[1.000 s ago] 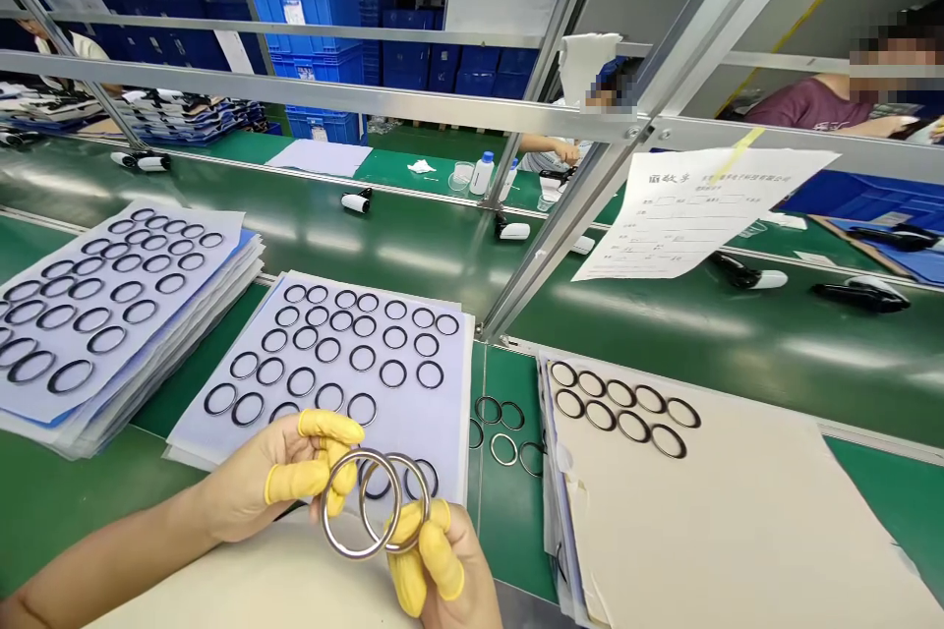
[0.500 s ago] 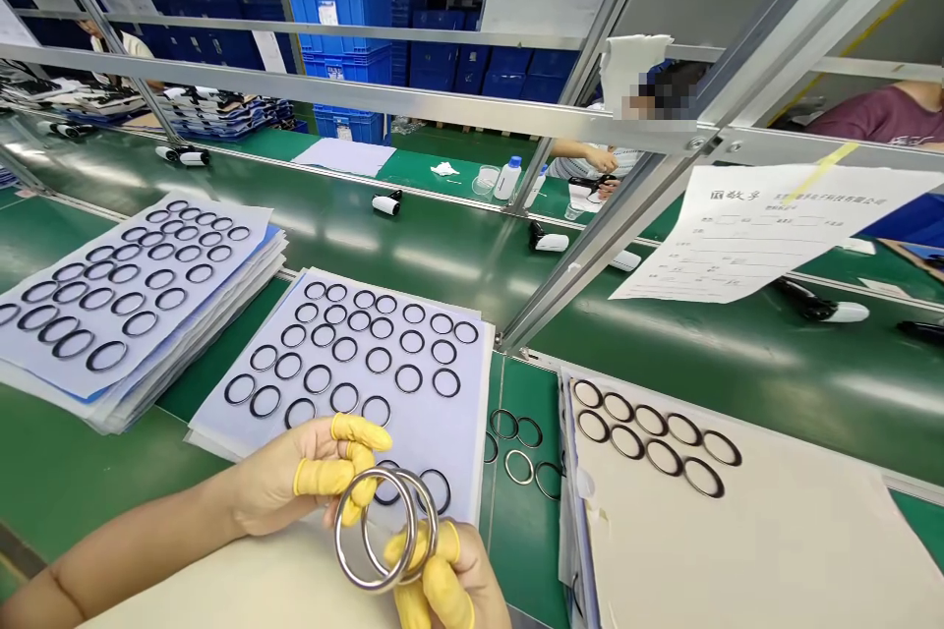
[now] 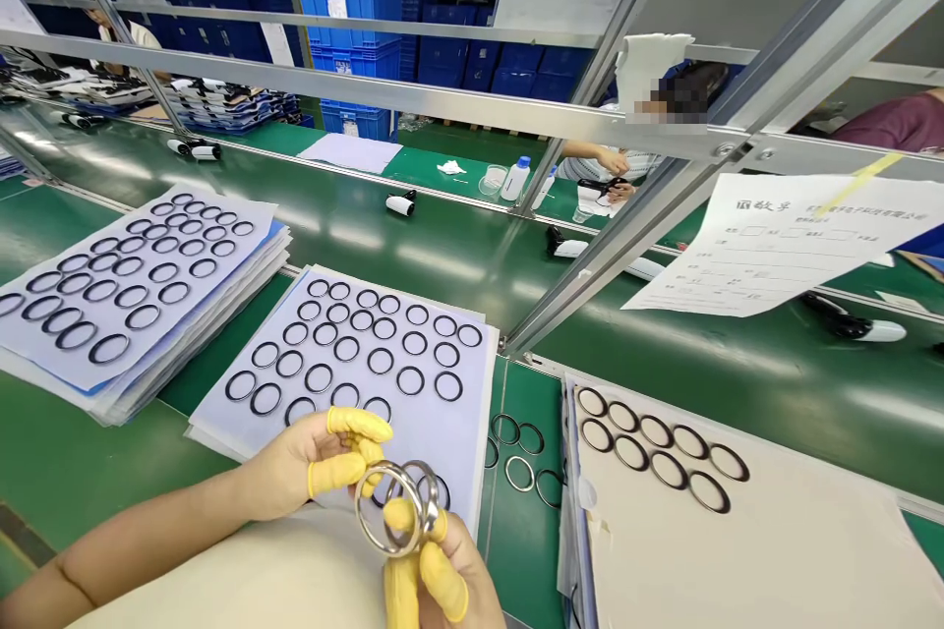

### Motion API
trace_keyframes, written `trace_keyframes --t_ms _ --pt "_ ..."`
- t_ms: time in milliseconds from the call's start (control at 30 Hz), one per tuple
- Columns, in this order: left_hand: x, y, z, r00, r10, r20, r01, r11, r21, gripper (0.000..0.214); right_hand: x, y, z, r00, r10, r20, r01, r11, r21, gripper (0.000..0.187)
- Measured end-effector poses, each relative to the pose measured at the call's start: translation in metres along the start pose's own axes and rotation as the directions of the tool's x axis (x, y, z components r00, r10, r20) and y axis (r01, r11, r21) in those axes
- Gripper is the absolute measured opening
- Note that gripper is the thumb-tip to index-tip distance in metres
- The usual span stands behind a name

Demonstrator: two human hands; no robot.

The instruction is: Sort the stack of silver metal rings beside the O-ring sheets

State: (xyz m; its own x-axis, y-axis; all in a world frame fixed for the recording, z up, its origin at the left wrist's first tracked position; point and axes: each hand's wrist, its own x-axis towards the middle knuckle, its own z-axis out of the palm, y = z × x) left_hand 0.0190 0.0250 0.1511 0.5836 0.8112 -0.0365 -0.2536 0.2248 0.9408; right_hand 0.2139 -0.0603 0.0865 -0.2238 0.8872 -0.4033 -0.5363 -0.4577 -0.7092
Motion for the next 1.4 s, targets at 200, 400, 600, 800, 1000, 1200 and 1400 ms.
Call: trace_keyframes --t_ms 200,400,600,800,1000,1200,1400 --pt "0.028 -0.035 -0.047 0.971 0.142 -0.192 0.095 0.509 0.856 0.027 0.053 0.002 -0.014 0.972 -0.21 0.109 0.233 0.774 -0.589 0.044" --pt "0.023 -0.098 -0.098 0.955 0.022 -0.297 0.285 0.222 0.932 0.011 0.123 0.017 -0.026 0.903 -0.381 0.2 0.324 0.295 -0.899 0.021" --pt "0.016 -0.127 -0.107 0.939 -0.049 -0.34 0.344 0.085 0.935 0.028 0.147 0.046 -0.03 0.851 -0.328 0.411 0.4 -0.102 -0.911 0.014" --pt "0.021 -0.123 -0.105 0.924 -0.056 -0.379 0.383 0.16 0.91 0.029 0.156 0.045 -0.028 0.84 -0.297 0.455 0.455 -0.073 -0.887 0.014" --pt "0.018 -0.099 -0.105 0.873 -0.008 -0.487 0.438 0.45 0.778 0.017 0.144 0.031 -0.02 0.889 -0.394 0.234 0.389 0.376 -0.841 0.022" --pt "0.012 -0.057 -0.084 0.892 -0.052 -0.449 0.305 0.802 0.513 0.023 0.089 -0.004 0.014 0.976 -0.215 -0.032 0.189 0.915 -0.356 0.029" --pt "-0.003 -0.009 -0.05 0.984 -0.106 -0.14 0.133 0.971 0.201 0.022 0.055 -0.021 0.045 0.999 -0.039 0.009 0.038 0.999 0.039 0.032"
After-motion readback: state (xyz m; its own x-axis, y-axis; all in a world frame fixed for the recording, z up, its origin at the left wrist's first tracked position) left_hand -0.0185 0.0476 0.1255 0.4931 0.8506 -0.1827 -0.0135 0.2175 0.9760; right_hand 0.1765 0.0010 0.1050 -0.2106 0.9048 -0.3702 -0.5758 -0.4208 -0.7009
